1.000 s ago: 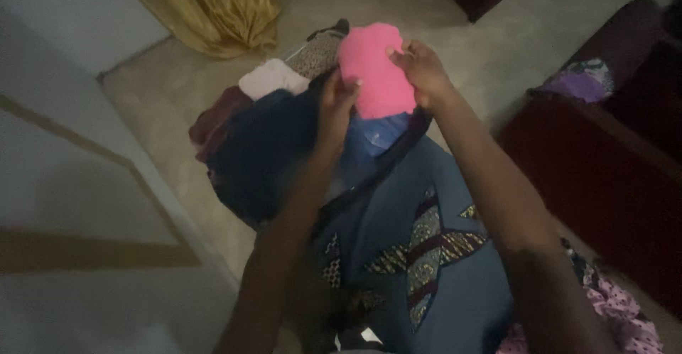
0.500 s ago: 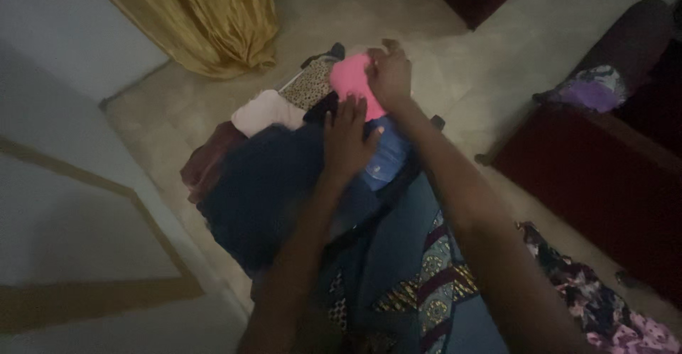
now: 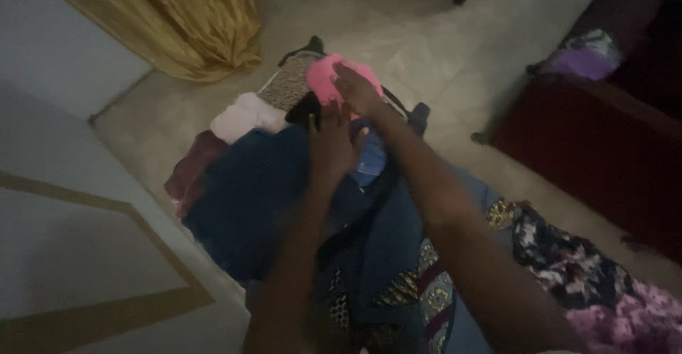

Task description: The person folds a black top, a pink top, a floral-patterned dress, and a pink polka-dot dress by hand on a surface.

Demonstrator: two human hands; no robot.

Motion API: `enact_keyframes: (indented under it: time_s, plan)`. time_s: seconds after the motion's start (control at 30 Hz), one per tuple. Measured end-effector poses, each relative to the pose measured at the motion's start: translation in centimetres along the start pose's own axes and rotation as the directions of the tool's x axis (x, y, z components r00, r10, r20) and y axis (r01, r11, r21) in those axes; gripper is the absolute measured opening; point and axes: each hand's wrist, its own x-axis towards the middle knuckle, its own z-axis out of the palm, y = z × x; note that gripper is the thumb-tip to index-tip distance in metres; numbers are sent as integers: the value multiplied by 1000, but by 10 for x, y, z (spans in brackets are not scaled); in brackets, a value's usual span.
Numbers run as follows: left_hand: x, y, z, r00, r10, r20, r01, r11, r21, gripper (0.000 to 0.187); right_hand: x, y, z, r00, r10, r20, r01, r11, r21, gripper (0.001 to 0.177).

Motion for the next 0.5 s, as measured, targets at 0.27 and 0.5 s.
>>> enact_keyframes:
  time_s: [0.27,0.5]
  plan:
    - [-6,7,-26,998,30,58,-28,999,-33,94,-114,-129,-61,920,-15,-391,-62,981,-186,41]
    - [-49,119,0,995,101,5,-97,963,-251,71,-278,-146,-112,783,154,-603,-303,941,-152,36]
